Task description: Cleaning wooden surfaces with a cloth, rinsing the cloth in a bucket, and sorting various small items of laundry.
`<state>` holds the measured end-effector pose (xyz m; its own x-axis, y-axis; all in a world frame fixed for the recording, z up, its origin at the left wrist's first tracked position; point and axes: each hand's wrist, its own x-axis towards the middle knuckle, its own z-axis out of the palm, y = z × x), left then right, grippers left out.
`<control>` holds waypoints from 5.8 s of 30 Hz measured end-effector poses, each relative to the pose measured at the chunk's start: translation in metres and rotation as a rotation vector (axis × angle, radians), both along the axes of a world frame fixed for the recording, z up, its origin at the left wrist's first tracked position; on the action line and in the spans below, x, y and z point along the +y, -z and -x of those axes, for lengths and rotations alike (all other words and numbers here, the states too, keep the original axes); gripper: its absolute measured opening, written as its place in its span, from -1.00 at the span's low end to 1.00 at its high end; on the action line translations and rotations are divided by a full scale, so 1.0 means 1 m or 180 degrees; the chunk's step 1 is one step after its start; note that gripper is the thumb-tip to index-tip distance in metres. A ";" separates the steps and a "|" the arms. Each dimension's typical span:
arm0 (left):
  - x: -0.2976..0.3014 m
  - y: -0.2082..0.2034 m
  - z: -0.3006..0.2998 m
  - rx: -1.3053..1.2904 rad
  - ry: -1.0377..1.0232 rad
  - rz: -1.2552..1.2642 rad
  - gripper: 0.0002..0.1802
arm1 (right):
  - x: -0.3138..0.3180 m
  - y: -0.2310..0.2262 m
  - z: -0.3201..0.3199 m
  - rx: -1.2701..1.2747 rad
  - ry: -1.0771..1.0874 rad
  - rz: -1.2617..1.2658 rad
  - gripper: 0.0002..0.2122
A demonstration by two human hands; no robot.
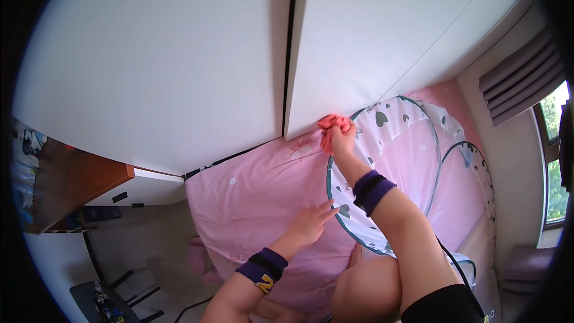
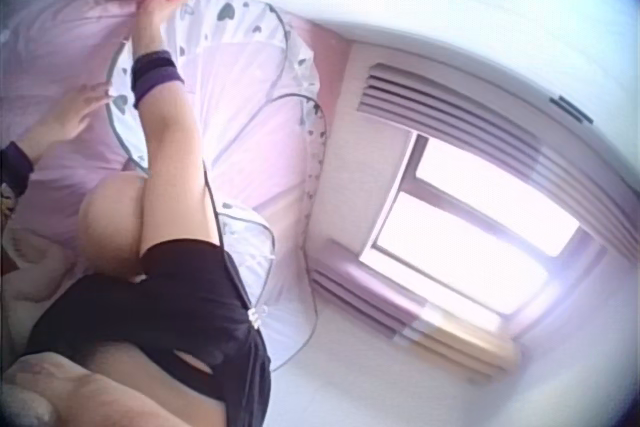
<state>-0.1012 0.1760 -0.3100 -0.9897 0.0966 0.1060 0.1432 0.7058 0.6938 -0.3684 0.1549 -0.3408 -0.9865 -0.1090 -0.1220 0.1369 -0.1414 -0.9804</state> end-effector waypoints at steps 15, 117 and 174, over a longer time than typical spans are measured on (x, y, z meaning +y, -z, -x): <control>-0.120 -0.037 0.016 0.0178 -0.1231 -0.0433 -0.52 | -0.024 0.021 0.013 -0.0731 0.0355 -0.0536 -0.66; -0.106 0.038 -0.221 0.0071 -0.2536 -0.0056 -0.92 | -0.071 0.028 -0.243 0.1114 -0.2484 -0.1473 -0.74; -0.396 -0.221 -0.343 -0.2212 -0.4685 0.0474 -0.30 | -0.366 -0.222 -0.468 0.4226 -0.4747 -0.2220 -0.46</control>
